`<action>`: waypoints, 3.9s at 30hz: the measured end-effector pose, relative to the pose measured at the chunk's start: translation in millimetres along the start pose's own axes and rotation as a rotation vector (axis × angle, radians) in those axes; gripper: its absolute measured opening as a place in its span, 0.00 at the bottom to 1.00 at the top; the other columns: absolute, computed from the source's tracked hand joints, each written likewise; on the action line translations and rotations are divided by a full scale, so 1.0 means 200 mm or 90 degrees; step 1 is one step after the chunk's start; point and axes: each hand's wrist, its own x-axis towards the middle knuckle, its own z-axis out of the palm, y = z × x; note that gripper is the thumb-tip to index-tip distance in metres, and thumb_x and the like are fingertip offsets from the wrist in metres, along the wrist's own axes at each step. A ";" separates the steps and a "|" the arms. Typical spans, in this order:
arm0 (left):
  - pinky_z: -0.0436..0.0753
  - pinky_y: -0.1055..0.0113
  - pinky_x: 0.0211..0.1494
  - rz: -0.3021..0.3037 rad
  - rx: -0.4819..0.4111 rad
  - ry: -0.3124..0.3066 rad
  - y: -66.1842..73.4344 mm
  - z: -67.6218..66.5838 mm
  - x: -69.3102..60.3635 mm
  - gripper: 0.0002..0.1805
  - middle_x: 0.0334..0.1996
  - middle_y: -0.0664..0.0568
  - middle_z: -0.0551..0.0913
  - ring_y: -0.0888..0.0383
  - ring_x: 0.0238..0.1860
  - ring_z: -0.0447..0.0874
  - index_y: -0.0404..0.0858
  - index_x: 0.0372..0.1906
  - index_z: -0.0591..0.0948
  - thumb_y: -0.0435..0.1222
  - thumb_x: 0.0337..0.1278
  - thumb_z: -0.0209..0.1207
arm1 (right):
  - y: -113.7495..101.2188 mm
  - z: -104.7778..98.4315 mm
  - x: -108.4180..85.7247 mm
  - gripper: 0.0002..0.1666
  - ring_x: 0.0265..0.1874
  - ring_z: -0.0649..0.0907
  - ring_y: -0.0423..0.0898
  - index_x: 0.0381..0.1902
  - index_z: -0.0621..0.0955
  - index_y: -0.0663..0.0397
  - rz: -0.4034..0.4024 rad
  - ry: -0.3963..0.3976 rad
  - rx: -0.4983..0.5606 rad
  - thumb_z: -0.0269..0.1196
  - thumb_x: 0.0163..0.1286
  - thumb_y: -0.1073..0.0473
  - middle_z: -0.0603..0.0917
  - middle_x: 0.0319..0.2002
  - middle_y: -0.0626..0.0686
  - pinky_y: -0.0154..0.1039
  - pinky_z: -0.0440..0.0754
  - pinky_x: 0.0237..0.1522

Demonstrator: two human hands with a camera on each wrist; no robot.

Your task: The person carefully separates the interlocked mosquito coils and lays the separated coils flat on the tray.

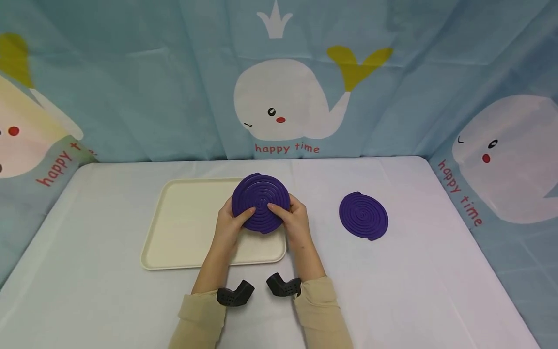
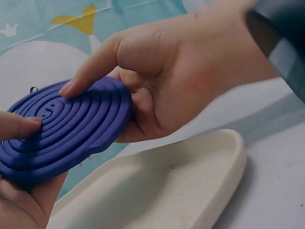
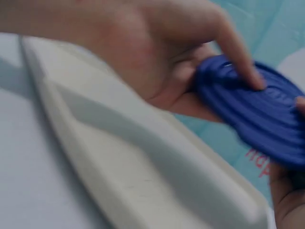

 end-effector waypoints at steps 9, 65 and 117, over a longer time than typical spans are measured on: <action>0.63 0.56 0.68 -0.003 -0.010 0.003 0.00 -0.08 0.01 0.29 0.58 0.40 0.74 0.47 0.63 0.68 0.30 0.59 0.70 0.28 0.48 0.63 | 0.07 0.04 -0.01 0.21 0.45 0.82 0.46 0.49 0.77 0.71 0.015 -0.042 0.022 0.60 0.56 0.74 0.84 0.42 0.51 0.40 0.77 0.54; 0.69 0.58 0.65 0.024 0.015 -0.026 -0.02 -0.10 0.01 0.28 0.55 0.42 0.77 0.49 0.59 0.73 0.32 0.58 0.73 0.30 0.48 0.66 | 0.06 0.03 -0.02 0.16 0.45 0.81 0.45 0.47 0.77 0.68 0.048 -0.059 0.015 0.57 0.59 0.72 0.83 0.42 0.51 0.37 0.78 0.53; 0.73 0.56 0.60 0.017 0.120 0.065 -0.03 -0.04 0.00 0.24 0.48 0.41 0.81 0.47 0.53 0.77 0.32 0.51 0.76 0.33 0.46 0.66 | 0.08 0.02 -0.02 0.21 0.46 0.80 0.44 0.49 0.76 0.63 0.030 -0.120 0.010 0.55 0.55 0.74 0.83 0.42 0.49 0.37 0.76 0.54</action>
